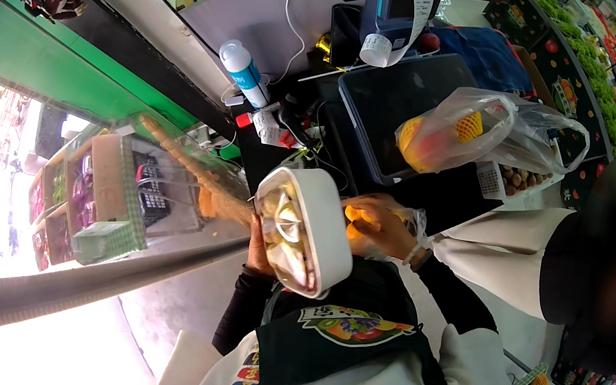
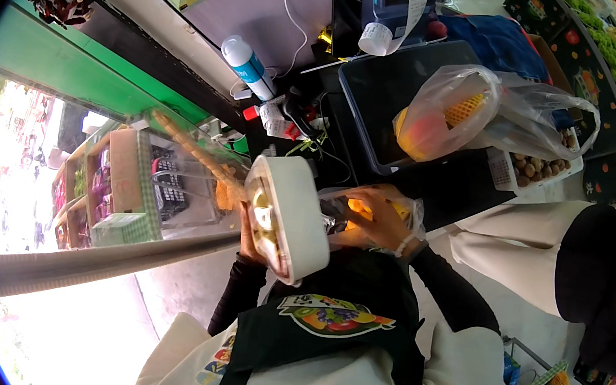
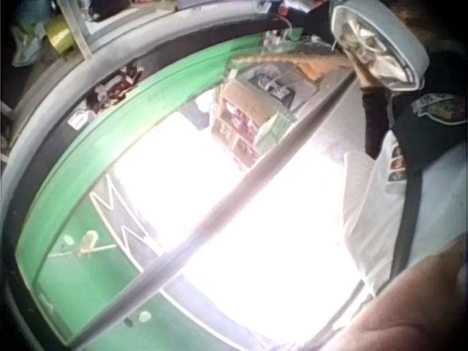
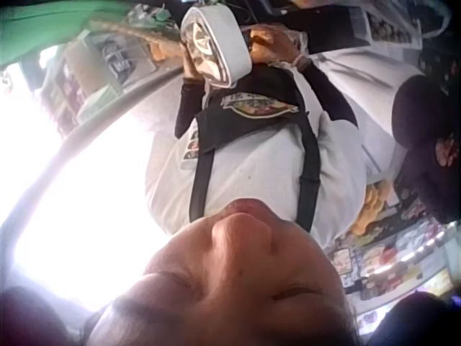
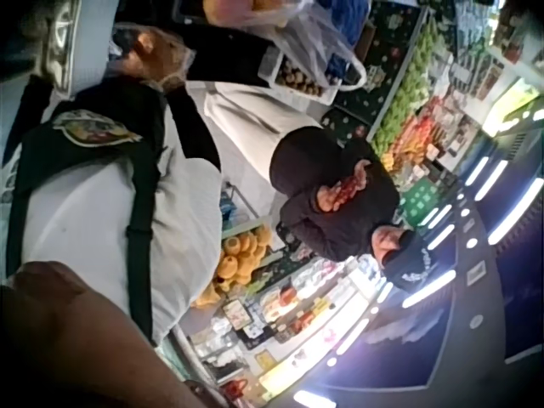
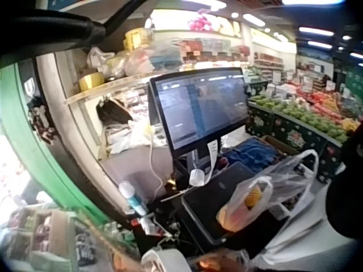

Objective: The person sits on the floor and peels green fruits using a knife, placing the peeled fruits into a cardboard box. They then stand up, move to the checkout counter, and place the peeled fruits and other items on the scale for weighing.

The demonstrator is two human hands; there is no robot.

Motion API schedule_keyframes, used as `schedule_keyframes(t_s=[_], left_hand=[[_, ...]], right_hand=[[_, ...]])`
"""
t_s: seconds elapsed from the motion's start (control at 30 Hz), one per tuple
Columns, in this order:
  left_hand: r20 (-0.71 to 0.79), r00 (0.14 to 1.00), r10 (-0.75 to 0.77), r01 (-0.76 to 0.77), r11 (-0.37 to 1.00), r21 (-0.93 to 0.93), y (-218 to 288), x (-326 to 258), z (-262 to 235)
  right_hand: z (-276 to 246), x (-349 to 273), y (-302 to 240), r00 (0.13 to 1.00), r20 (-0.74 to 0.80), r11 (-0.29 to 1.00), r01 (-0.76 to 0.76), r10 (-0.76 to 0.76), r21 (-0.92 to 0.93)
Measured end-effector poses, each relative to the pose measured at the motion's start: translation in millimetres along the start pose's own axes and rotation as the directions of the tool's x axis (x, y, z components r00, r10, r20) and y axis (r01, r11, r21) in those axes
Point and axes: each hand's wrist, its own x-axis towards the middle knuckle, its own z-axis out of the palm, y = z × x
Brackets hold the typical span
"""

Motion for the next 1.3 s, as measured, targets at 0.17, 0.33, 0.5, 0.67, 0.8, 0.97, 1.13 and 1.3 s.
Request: schedule_keyframes(t_s=[0.17, 0.33, 0.5, 0.67, 0.8, 0.97, 1.13, 1.3], left_hand=[[0.181, 0.98, -0.087, 0.086, 0.996, 0.017, 4, 6, 36], [0.07, 0.997, -0.028, 0.011, 0.974, 0.227, 2, 15, 50], [0.05, 0.994, -0.096, 0.081, 0.967, 0.242, 16, 9, 61], [0.08, 0.992, -0.1, 0.063, 0.923, 0.379, 18, 6, 39], [0.013, 0.997, -0.076, 0.067, 0.934, 0.351, 15, 5, 66], [0.158, 0.975, -0.156, 0.051, 0.849, 0.526, 3, 13, 73], [0.19, 0.881, -0.433, 0.283, 0.805, 0.521, -4, -6, 92], [0.098, 0.89, -0.444, 0.35, 0.806, 0.477, -20, -13, 92]], right_hand=[[-12, -8, -91, 0.999, -0.044, 0.451, 0.033, 0.015, 0.892], [-22, -10, -96, 0.98, -0.06, 0.634, -0.075, 0.188, 0.77], [-37, -36, -59, 0.899, -0.078, 0.386, -0.105, 0.43, 0.916], [-29, -42, -45, 0.827, -0.522, 0.895, 0.055, 0.207, 0.442], [-16, -42, -35, 0.887, -0.461, 0.98, 0.086, 0.005, 0.177], [6, -21, -45, 0.968, -0.236, 0.996, -0.085, 0.084, 0.003], [59, 16, 30, 0.814, -0.484, 0.947, -0.26, 0.321, 0.189], [91, 37, 47, 0.808, -0.536, 0.915, -0.01, 0.245, 0.404]])
